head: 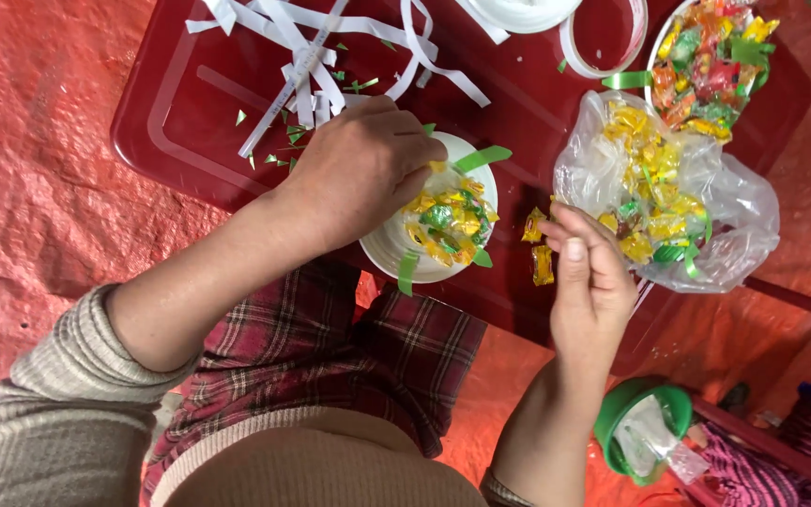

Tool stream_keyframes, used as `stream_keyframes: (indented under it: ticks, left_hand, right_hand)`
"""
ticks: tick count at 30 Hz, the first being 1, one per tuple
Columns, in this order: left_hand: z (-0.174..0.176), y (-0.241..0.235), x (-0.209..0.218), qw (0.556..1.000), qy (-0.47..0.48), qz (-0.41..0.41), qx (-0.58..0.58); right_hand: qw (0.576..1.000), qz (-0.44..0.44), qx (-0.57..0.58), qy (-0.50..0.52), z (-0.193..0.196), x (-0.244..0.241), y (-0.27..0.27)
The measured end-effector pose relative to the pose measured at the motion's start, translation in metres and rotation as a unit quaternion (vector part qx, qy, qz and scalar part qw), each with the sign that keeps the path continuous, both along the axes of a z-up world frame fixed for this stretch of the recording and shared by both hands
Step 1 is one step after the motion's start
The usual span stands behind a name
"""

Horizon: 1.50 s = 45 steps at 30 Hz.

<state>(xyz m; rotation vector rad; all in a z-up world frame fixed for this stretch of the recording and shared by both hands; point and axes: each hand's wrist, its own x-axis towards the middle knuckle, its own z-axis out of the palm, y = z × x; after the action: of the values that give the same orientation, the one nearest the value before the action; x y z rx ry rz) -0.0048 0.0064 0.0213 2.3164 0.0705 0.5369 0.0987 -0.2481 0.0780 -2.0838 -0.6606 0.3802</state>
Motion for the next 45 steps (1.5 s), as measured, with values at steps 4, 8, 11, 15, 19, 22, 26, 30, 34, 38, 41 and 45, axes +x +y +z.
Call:
stream_keyframes:
  ticks: [4,8,11,15,19,22,26,30,34,38,41,45]
  left_hand:
    - [-0.006,-0.004,0.002,1.0,-0.004,0.028,0.014]
    - [-0.007,-0.003,0.005,1.0,-0.008,0.023,0.004]
    - [-0.007,-0.002,0.005,1.0,-0.01,0.012,0.01]
    - [-0.007,-0.002,0.004,1.0,0.011,0.002,-0.017]
    - [-0.006,-0.003,0.004,0.998,0.027,-0.022,-0.045]
    - [-0.003,-0.003,0.004,0.997,0.037,-0.031,-0.059]
    - [0.0,-0.003,0.005,0.998,0.031,-0.032,-0.047]
    - [0.002,-0.005,0.008,0.997,0.024,-0.034,-0.064]
    - [0.002,-0.005,0.007,0.997,0.016,-0.028,-0.063]
    - [0.004,-0.008,0.009,0.999,0.007,-0.019,-0.027]
    - [0.006,-0.009,0.007,1.0,-0.017,-0.004,-0.02]
    - [0.012,-0.007,0.001,0.999,-0.005,-0.011,-0.045]
  right_hand:
    - [0.999,0.04,0.004,0.015,0.005,-0.005,0.025]
    - [0.999,0.05,-0.013,0.013,0.005,-0.007,0.036]
    - [0.998,0.053,-0.019,0.015,0.003,-0.007,0.039]
    - [0.998,0.055,-0.025,0.012,0.004,-0.008,0.043]
    - [0.998,0.059,-0.028,0.012,0.004,-0.009,0.046]
    - [0.998,0.059,-0.028,0.015,0.003,-0.011,0.046]
    - [0.997,0.062,-0.031,0.018,0.002,-0.012,0.046]
    - [0.998,0.057,-0.026,0.025,-0.001,-0.014,0.045]
    - [0.997,0.058,-0.006,0.043,-0.004,-0.015,0.044]
    - [0.998,0.057,-0.022,0.033,-0.002,-0.014,0.046]
    - [0.997,0.071,-0.027,0.026,-0.001,-0.014,0.048]
    - [0.996,0.089,-0.019,0.027,-0.001,-0.013,0.051]
